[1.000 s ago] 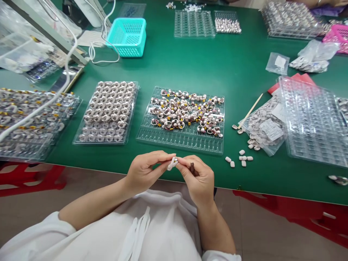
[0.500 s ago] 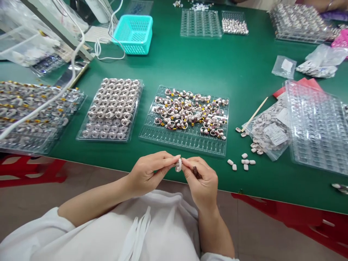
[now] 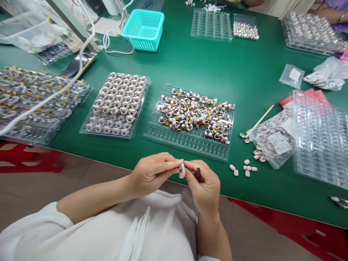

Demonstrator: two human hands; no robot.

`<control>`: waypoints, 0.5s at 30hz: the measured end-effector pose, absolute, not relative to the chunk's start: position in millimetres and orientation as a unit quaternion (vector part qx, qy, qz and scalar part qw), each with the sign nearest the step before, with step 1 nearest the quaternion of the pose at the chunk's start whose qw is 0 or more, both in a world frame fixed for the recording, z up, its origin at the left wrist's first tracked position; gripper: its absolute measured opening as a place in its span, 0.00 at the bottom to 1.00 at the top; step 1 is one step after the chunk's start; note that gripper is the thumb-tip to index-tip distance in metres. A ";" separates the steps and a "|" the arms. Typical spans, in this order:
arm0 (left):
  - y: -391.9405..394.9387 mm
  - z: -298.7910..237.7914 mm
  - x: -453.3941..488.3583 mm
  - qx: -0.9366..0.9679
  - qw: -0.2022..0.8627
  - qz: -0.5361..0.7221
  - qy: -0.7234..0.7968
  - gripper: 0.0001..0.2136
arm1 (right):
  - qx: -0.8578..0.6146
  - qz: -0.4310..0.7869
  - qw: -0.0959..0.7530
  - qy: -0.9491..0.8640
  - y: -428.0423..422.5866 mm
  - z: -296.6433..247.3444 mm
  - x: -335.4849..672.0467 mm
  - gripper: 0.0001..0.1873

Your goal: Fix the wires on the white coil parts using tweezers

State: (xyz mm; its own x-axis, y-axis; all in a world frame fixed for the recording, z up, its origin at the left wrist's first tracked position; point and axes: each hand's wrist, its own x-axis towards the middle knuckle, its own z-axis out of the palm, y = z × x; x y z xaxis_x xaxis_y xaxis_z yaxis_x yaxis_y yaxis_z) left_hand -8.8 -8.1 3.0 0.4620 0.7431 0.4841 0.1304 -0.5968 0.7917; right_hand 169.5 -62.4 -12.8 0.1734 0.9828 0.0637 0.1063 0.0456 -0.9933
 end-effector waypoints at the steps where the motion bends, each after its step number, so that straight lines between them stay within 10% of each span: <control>1: -8.8 3.2 -8.9 0.779 0.348 0.441 0.278 0.18 | -0.549 0.417 0.534 -0.489 -62.4 -12.9 169.5 0.10; 15: -12.7 3.6 -11.0 0.769 0.343 0.470 0.266 0.18 | -0.535 0.334 0.556 -0.541 -69.2 -6.9 161.6 0.16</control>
State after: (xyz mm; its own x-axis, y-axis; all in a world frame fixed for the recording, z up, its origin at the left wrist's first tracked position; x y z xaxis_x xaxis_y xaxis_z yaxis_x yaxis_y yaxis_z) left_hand -11.0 -12.7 3.6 0.4174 0.7312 0.5396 0.0871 -0.6233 0.7771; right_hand 161.6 -69.2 -6.9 0.1908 0.9508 0.2441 0.2088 0.2037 -0.9565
